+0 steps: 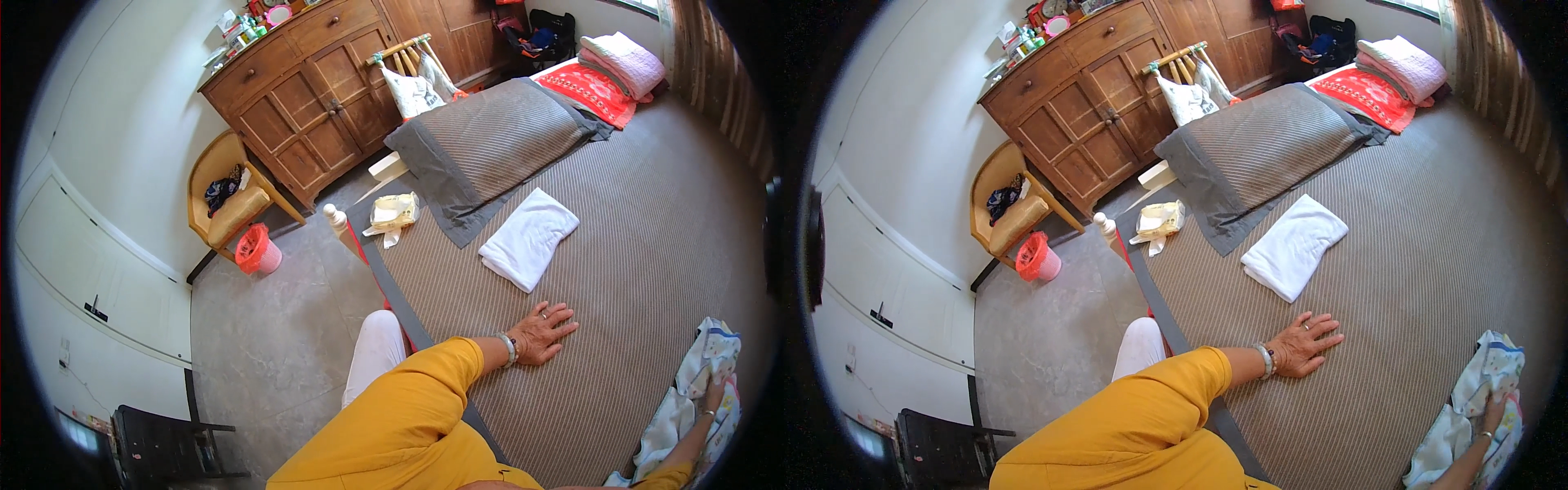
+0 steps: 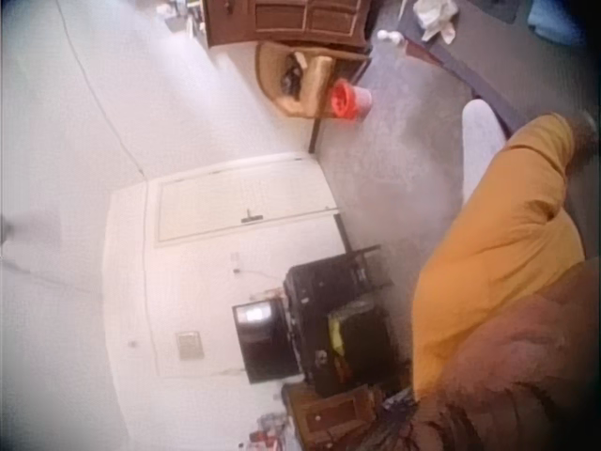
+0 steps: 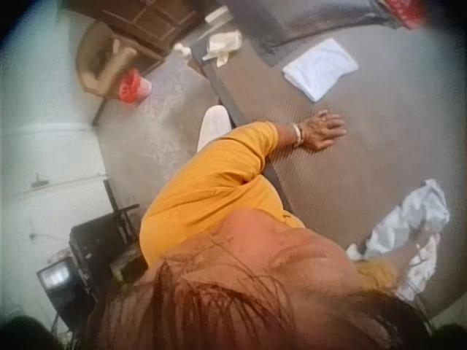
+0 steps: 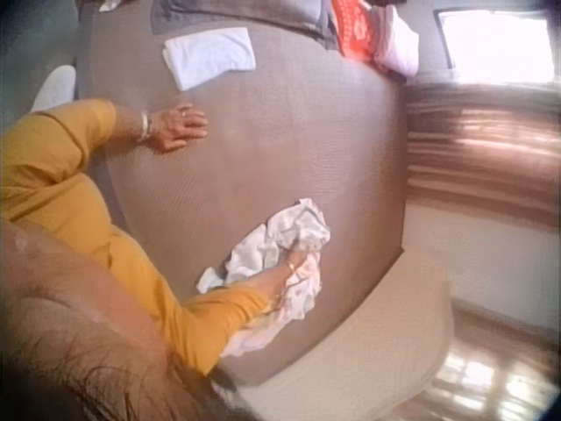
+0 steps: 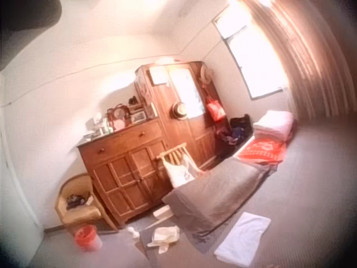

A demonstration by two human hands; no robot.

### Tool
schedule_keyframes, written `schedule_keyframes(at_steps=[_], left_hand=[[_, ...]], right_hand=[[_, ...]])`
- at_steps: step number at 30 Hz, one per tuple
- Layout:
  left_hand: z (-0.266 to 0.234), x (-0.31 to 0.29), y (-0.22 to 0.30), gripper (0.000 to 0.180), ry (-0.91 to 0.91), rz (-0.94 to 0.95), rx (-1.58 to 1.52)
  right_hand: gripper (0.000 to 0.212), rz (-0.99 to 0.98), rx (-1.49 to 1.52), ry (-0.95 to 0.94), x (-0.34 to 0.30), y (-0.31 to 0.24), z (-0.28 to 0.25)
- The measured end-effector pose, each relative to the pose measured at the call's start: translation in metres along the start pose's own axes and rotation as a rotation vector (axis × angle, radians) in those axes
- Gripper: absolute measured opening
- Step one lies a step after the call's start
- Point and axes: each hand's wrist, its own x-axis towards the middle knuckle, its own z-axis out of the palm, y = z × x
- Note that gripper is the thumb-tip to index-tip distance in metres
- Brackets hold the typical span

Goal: The person sits on a bed and folds several small white and patterned cloths by hand, smoothing the fabric and stacking them together.

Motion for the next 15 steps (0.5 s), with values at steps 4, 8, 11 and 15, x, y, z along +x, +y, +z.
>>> schedule_keyframes(at_steps=[4,8,11,15], left_hand=[[-0.007,-0.012,-0.005,0.063,-0.019,-0.061,0.02],[-0.005,-0.016,-0.006,0.063,-0.043,-0.102,0.072],[0.0,-0.007,-0.003,0.063,-0.008,-0.04,0.026],[0.0,-0.007,-0.003,0.063,-0.027,-0.038,0.025]], right_hand=[[0.05,-0.593,-0.373,0.529,0.002,-0.026,0.067],[0.03,-0.141,0.301,0.016,-0.015,-0.106,0.071],[0.025,-0.187,-0.102,0.047,-0.025,-0.099,0.019],[0.031,-0.162,-0.592,0.227,-0.011,-0.12,-0.05]])
